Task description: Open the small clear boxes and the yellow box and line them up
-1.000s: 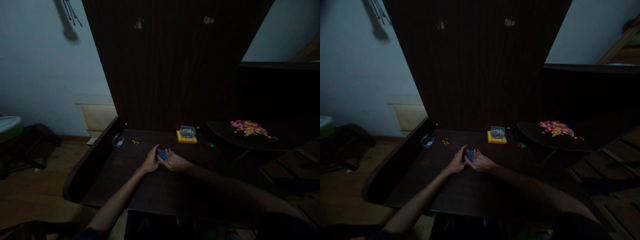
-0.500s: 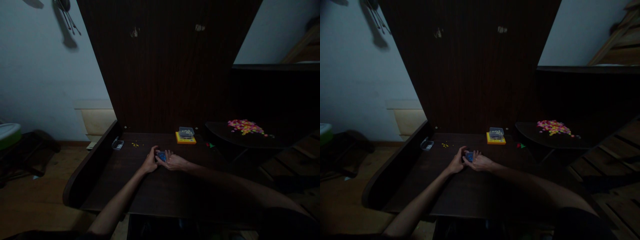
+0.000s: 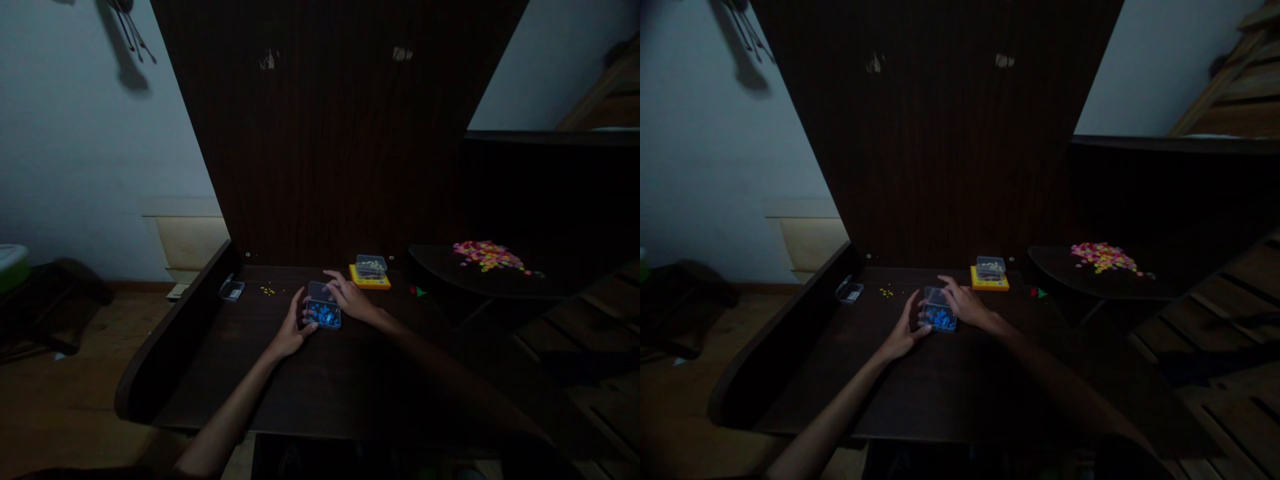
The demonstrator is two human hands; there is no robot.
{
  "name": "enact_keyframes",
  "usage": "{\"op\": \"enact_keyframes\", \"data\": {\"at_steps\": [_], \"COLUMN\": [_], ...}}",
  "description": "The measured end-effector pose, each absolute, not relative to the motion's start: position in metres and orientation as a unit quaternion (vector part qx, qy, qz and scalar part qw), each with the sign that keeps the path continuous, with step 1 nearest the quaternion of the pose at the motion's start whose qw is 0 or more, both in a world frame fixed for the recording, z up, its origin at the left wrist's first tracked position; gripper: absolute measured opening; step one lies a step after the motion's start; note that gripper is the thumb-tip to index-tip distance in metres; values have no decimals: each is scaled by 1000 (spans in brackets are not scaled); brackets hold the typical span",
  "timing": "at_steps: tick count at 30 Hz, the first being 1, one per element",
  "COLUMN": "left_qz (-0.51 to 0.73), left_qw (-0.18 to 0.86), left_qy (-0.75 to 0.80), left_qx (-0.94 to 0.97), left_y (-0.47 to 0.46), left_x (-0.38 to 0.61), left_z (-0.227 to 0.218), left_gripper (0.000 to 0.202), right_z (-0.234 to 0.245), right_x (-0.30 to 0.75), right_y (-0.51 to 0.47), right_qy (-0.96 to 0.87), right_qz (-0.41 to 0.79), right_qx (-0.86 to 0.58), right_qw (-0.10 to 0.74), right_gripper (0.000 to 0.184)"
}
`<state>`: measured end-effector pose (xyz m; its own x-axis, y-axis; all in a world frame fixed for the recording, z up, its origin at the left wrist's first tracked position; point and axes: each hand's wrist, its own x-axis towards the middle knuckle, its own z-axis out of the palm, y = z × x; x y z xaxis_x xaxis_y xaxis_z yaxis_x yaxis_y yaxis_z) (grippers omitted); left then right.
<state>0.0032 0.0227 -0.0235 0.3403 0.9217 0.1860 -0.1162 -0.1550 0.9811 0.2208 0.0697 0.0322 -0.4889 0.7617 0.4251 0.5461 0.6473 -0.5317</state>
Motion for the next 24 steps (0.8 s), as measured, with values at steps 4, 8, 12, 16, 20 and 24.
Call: {"op": "enact_keyframes", "data": {"at_steps": [4,8,12,16,20,24], "left_qz": [485,465,496,554,574,571], "left_qw": [524,504,459,314,159,109], "left_qy": [348,393,454,516,561,566], "left_qx": [607,612,581,573,575,585], "left_y": [25,31,36,40,41,39], "left_x": [-11,-38,-70,-102,-122,-126], "left_z": [-11,-2,-4,-12,-16,-17], "left_gripper": [80,71,80,75,70,68], "right_z": [35,31,18,-4,-31,-47], "right_x": [193,152,114,92,74,49], "right_y": [96,125,149,164,167,165], "right_qy": [-755,-685,-662,-659,-748,-830], "right_qz": [321,436,444,379,297,268], "right_qx": [-363,-351,-378,-432,-408,-363], "right_qw": [441,466,471,485,431,327], "right_gripper": [36,38,19,26,21,50]}}
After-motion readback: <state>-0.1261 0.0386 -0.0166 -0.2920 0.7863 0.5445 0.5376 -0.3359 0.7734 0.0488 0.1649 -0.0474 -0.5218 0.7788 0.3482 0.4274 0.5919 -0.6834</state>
